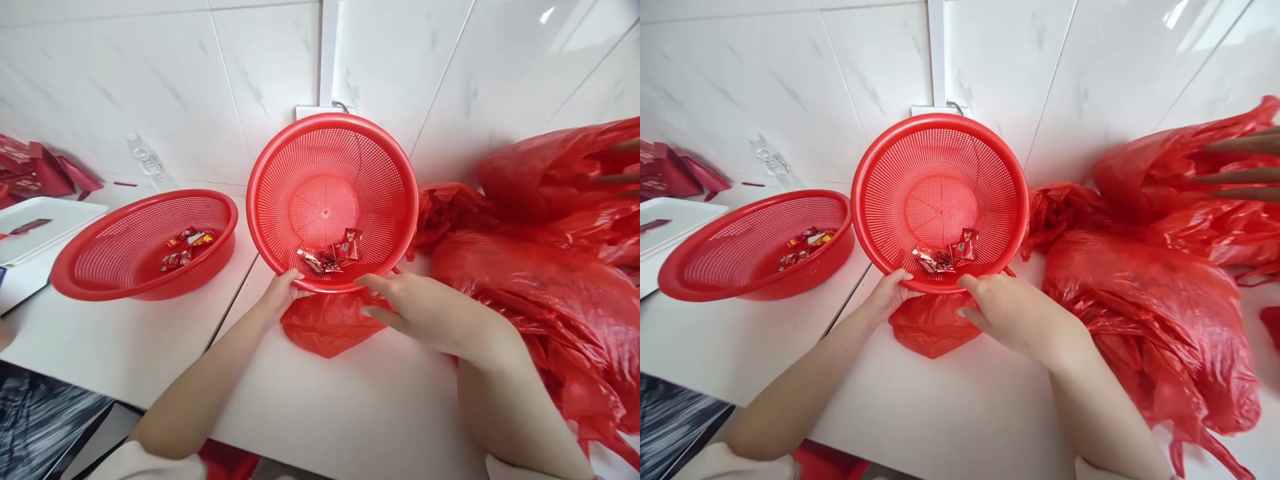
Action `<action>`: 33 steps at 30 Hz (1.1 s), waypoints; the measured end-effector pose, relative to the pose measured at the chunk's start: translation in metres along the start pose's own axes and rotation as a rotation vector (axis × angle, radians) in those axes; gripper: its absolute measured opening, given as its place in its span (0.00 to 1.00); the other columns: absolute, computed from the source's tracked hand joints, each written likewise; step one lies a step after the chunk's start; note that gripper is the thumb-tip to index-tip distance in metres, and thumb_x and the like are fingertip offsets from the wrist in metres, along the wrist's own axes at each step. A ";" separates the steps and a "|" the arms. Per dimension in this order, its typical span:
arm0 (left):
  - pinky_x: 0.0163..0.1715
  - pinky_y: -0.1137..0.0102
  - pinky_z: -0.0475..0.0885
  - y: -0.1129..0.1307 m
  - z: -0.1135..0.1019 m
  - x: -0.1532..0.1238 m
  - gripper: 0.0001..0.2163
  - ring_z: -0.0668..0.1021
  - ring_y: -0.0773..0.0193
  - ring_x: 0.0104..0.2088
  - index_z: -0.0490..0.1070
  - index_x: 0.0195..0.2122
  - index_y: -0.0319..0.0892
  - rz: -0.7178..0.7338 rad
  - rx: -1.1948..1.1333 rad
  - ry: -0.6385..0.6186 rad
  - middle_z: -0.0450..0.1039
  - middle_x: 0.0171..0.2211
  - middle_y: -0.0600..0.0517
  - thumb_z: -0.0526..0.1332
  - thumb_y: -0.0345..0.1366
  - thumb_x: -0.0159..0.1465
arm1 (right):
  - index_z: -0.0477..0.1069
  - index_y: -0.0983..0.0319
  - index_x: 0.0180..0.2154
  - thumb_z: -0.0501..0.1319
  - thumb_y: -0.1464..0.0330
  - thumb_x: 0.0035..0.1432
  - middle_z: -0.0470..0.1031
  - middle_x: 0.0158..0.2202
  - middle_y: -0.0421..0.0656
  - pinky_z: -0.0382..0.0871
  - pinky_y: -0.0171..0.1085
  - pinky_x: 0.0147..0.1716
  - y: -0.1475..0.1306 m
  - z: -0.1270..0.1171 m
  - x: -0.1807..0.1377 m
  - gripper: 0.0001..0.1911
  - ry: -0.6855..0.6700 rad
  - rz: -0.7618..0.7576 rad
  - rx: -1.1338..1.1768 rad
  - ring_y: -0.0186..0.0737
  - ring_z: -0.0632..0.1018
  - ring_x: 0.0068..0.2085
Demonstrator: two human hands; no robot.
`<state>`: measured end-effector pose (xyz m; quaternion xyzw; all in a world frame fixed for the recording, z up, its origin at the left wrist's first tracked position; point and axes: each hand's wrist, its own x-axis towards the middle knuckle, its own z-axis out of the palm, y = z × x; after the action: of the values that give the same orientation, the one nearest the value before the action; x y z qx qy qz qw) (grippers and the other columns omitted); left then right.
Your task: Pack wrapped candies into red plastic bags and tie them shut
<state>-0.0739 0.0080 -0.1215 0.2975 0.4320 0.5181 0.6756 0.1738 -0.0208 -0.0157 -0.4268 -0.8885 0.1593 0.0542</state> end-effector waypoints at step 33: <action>0.38 0.65 0.77 0.016 -0.005 0.004 0.05 0.80 0.61 0.33 0.70 0.32 0.38 0.110 -0.129 0.076 0.77 0.30 0.50 0.57 0.27 0.54 | 0.75 0.62 0.36 0.55 0.59 0.64 0.78 0.32 0.41 0.73 0.37 0.36 0.042 0.002 0.047 0.16 -0.015 -0.193 0.616 0.37 0.78 0.34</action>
<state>-0.0849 0.0159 -0.1109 0.2567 0.4061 0.5919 0.6472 0.1744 0.0400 -0.0329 -0.3027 -0.8353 0.4181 0.1892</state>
